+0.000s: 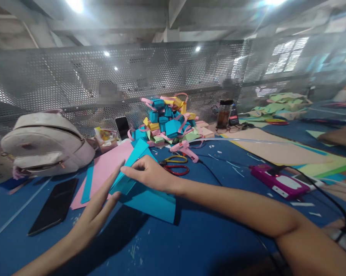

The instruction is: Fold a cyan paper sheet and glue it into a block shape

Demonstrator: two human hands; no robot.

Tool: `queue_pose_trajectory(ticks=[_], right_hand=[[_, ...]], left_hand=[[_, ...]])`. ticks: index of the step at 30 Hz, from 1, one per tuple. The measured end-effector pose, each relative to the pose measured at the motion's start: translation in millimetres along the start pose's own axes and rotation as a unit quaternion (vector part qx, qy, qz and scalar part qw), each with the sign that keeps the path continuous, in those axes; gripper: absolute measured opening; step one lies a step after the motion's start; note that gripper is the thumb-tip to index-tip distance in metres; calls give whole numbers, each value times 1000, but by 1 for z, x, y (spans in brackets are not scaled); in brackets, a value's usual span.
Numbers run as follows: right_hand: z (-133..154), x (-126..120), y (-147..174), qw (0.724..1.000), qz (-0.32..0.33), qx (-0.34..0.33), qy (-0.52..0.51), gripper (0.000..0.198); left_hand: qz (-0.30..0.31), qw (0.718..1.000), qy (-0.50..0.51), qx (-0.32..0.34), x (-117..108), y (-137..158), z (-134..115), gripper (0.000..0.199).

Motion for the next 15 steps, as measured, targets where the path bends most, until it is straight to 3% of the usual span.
queue_pose_trajectory(ticks=[5, 11, 15], right_hand=[[9, 6, 0, 998, 24, -23, -49, 45], [19, 11, 2, 997, 50, -43, 40, 24], [20, 15, 3, 996, 61, -40, 48, 26]], left_hand=[[-17, 1000, 19, 9, 0, 6, 0, 52], [-61, 998, 26, 13, -8, 8, -4, 50], [-56, 998, 19, 27, -8, 7, -10, 49]])
Point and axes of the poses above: each hand's wrist, its own y-axis away from the middle knuckle, its own x-axis out of the palm, z = x × y, the point moved 9 cm from there along -y, towards the middle knuckle, and after that the axes turned 4 degrees about -x, right-handed, at the moved point
